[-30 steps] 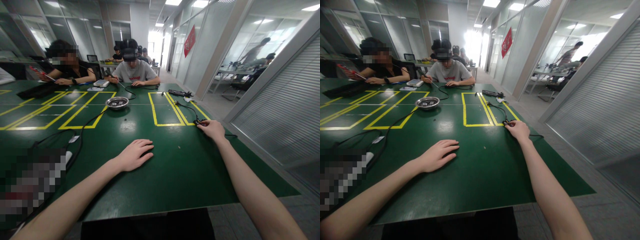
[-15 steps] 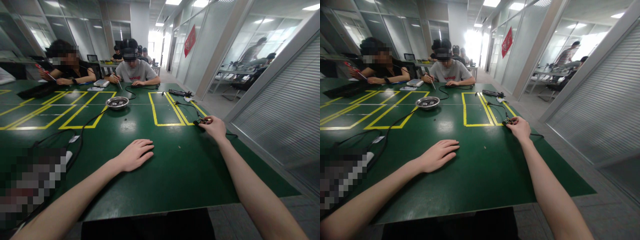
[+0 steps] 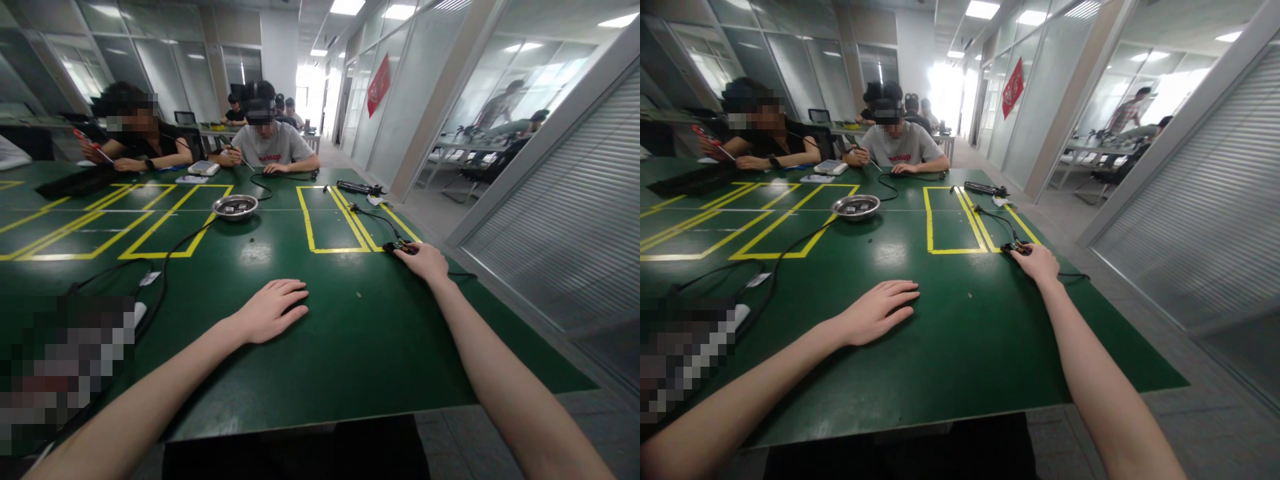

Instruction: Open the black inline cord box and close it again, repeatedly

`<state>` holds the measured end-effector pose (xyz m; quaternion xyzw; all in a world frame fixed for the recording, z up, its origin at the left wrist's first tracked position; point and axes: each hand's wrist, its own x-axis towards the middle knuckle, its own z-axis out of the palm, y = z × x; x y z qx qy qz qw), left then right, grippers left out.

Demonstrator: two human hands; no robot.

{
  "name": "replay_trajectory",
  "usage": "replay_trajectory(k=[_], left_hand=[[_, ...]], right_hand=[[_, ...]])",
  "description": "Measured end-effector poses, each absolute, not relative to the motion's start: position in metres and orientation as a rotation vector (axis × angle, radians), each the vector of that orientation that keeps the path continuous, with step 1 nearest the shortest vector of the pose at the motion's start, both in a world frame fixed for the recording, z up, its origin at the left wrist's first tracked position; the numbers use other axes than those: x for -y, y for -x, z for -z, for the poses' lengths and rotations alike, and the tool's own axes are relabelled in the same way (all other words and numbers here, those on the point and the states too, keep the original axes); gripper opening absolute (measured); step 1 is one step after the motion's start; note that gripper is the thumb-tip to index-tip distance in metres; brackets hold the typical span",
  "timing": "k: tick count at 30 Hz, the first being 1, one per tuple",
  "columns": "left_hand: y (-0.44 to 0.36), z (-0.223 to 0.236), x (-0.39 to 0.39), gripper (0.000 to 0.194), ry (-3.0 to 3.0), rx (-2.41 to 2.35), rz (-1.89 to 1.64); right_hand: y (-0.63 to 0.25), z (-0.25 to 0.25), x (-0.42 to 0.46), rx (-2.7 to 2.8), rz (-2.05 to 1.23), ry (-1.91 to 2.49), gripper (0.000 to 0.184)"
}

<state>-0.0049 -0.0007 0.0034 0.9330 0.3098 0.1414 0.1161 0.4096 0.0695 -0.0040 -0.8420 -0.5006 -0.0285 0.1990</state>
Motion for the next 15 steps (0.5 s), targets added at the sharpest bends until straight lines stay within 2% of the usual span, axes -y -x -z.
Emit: replay_trajectory(k=[7,15], left_hand=[[0.005,-0.003,0.001,0.046,-2.72,-0.902,-0.426],[0.004,-0.009,0.006,0.045,-2.632,-0.846,-0.782]], right_hand=[[-0.362,-0.004,-0.059,1.772,-0.064,2.16,0.044],[-0.265,-0.001,-0.01,2.431,-0.301,1.071,0.032]])
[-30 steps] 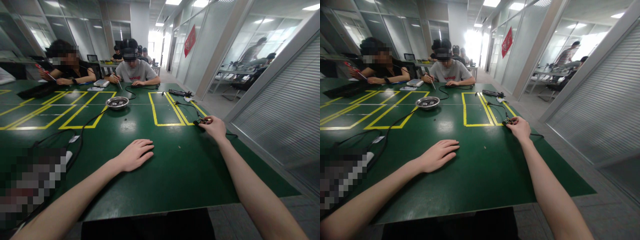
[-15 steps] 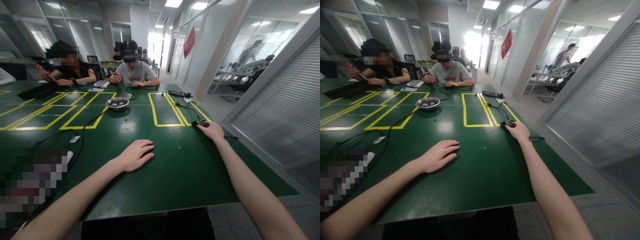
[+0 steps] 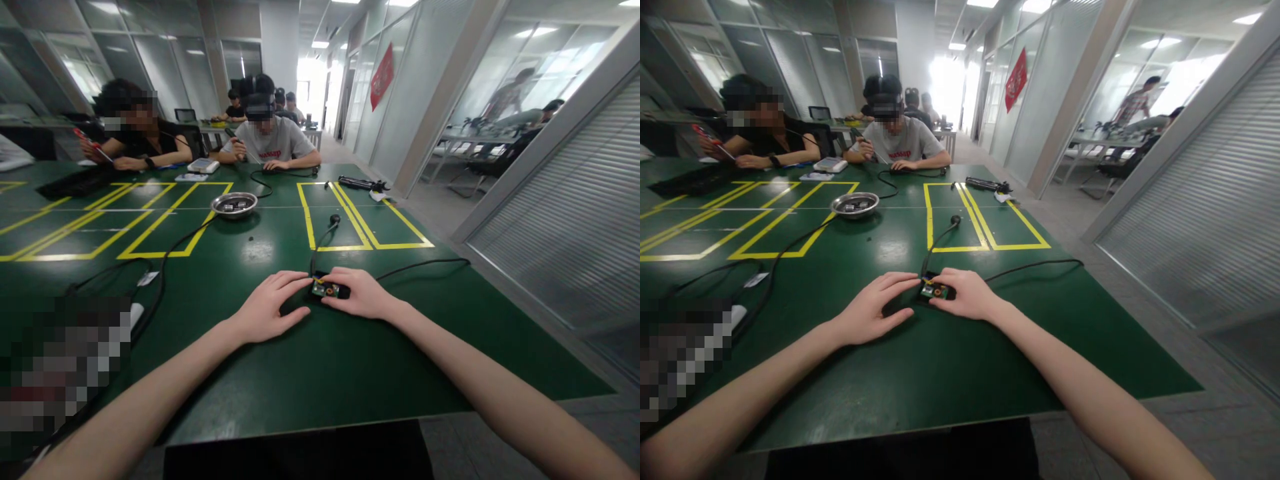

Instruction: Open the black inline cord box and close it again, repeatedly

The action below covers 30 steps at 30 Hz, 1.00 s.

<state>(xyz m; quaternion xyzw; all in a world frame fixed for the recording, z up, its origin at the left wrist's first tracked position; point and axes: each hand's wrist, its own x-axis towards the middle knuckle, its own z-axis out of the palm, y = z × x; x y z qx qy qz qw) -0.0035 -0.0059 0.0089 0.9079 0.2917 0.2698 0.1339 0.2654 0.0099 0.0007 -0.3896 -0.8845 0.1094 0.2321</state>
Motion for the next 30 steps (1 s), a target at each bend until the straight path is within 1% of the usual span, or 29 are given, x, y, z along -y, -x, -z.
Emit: replay_trajectory(k=[2,4,11,13,18,20,22,25,27,30], left_hand=[[0.003,-0.013,0.008,0.04,-2.645,-0.742,-0.824],[0.003,-0.016,0.009,0.033,-2.666,-0.695,-0.81],[0.0,-0.015,0.009,0.021,-2.594,-0.832,-0.718],[0.0,-0.016,0.009,0.027,-2.599,-0.86,-0.646],[0.005,-0.019,0.01,0.06,-2.64,-0.948,-0.522],[0.007,-0.017,0.009,0.067,-2.647,-0.985,-0.504],[0.008,-0.015,0.008,0.069,-2.658,-1.018,-0.495],[0.007,-0.013,0.007,0.063,-2.662,-1.049,-0.527],[0.006,-0.011,0.007,0.054,-2.653,-1.066,-0.575],[0.005,-0.01,0.006,0.039,-2.645,-1.074,-0.65]], right_hand=[[-0.253,-0.002,0.002,2.515,-0.352,0.854,0.029],[-0.249,-0.004,0.007,2.526,-0.344,0.734,0.028],[-0.256,-0.007,0.002,2.414,-0.24,0.602,0.023],[-0.257,-0.009,0.001,2.393,-0.222,0.576,0.022],[-0.263,-0.014,0.002,2.354,-0.226,0.596,0.022],[-0.267,-0.015,0.001,2.365,-0.267,0.629,0.023],[-0.269,-0.014,-0.001,2.383,-0.323,0.669,0.023],[-0.27,-0.012,-0.004,2.41,-0.392,0.717,0.024],[-0.27,-0.011,-0.005,2.423,-0.407,0.745,0.027],[-0.27,-0.009,-0.006,2.425,-0.413,0.795,0.046]])
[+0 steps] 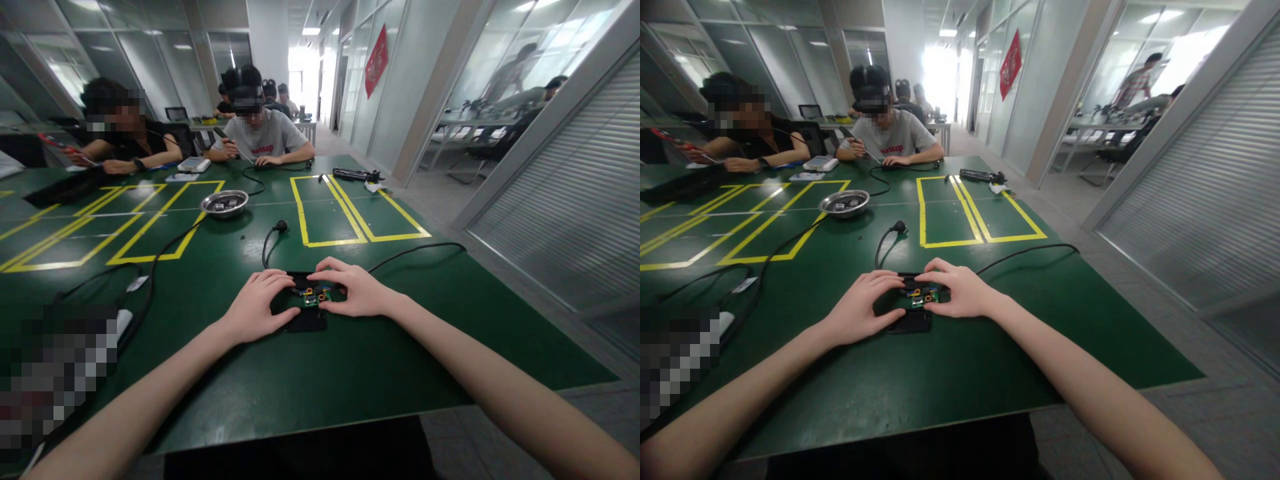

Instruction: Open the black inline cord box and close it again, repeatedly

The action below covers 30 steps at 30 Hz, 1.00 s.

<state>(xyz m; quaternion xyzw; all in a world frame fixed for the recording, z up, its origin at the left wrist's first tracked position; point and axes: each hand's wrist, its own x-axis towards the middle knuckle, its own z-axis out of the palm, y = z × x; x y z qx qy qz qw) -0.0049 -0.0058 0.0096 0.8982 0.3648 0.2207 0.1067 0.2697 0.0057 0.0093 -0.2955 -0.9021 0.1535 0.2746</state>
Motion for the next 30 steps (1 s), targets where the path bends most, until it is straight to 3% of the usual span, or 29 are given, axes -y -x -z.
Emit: replay_trajectory(k=[2,12,30], left_hand=[[0.006,-0.008,0.005,0.035,-2.643,-1.063,-0.686],[0.009,-0.009,-0.001,0.012,-2.69,-1.083,-0.76],[0.033,-0.023,-0.019,0.015,-2.6,-1.25,-0.469]], right_hand=[[-0.269,-0.009,-0.006,2.437,-0.44,0.808,0.057],[-0.268,-0.007,-0.005,2.491,-0.477,0.882,0.068],[-0.272,-0.006,-0.009,2.421,-0.446,0.952,0.068]])
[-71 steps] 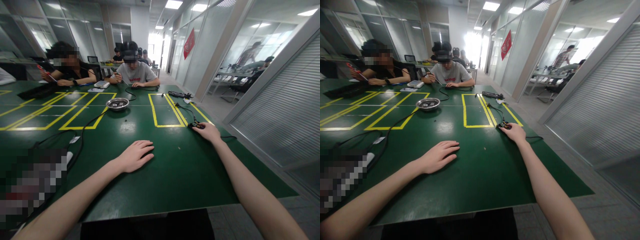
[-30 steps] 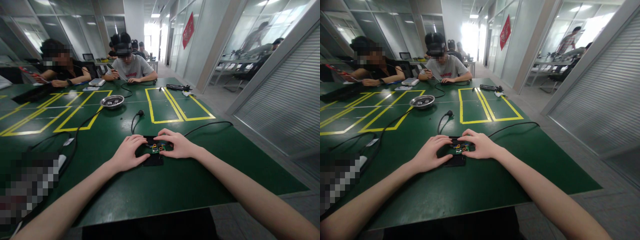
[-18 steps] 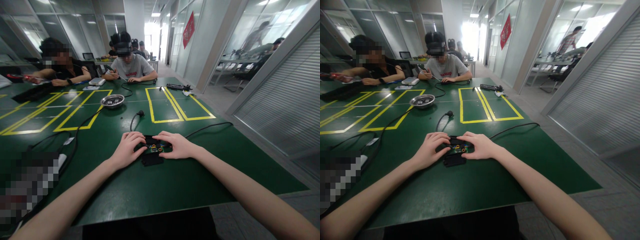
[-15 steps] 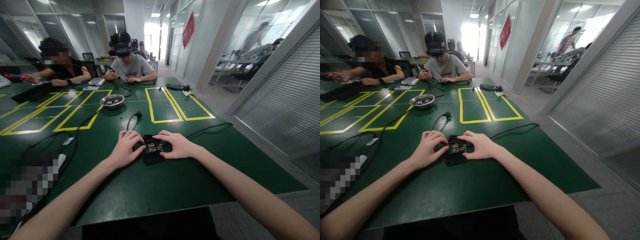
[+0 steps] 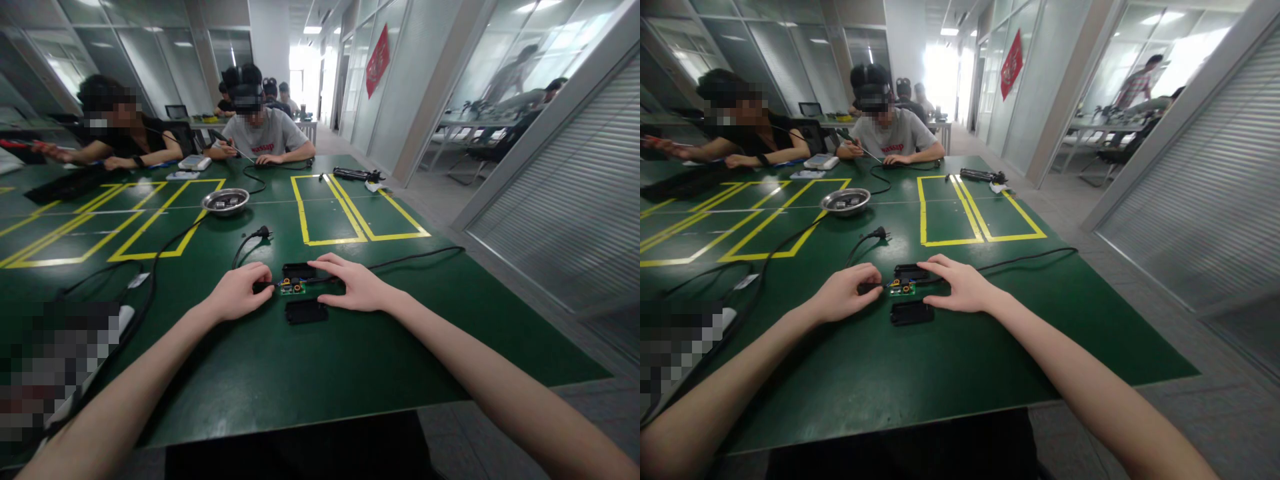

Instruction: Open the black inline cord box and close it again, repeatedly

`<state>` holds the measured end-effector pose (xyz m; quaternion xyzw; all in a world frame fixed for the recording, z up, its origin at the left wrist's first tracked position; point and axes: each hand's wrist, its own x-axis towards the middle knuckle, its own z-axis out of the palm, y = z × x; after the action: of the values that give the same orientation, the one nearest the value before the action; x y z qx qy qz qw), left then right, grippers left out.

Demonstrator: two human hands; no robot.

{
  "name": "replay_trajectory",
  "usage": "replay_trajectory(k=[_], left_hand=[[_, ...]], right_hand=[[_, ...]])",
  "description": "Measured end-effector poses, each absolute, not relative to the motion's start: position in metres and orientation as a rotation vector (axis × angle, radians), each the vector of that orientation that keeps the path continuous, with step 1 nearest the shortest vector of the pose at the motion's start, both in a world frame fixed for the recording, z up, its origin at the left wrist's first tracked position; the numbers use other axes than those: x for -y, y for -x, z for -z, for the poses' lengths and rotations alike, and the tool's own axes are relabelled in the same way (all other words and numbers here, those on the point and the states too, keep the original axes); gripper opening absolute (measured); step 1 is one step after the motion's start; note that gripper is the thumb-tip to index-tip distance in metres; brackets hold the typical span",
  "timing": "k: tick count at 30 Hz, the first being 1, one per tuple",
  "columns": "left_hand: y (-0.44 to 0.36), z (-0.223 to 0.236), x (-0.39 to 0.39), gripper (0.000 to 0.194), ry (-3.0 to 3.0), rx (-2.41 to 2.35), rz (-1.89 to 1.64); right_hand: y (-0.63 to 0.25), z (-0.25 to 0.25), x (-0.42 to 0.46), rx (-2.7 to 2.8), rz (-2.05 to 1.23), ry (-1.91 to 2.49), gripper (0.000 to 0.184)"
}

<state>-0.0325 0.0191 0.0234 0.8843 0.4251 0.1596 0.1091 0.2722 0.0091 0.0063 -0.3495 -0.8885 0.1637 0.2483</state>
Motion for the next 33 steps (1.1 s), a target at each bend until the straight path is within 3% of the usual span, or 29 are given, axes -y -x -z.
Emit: replay_trajectory(k=[11,33], left_hand=[[0.032,-0.021,-0.017,0.018,-2.599,-1.278,-0.442],[0.029,-0.016,-0.017,0.019,-2.592,-1.222,-0.487]], right_hand=[[-0.269,-0.004,-0.01,2.485,-0.432,1.012,0.076],[-0.25,0.0,0.0,2.517,-0.283,1.054,0.072]])
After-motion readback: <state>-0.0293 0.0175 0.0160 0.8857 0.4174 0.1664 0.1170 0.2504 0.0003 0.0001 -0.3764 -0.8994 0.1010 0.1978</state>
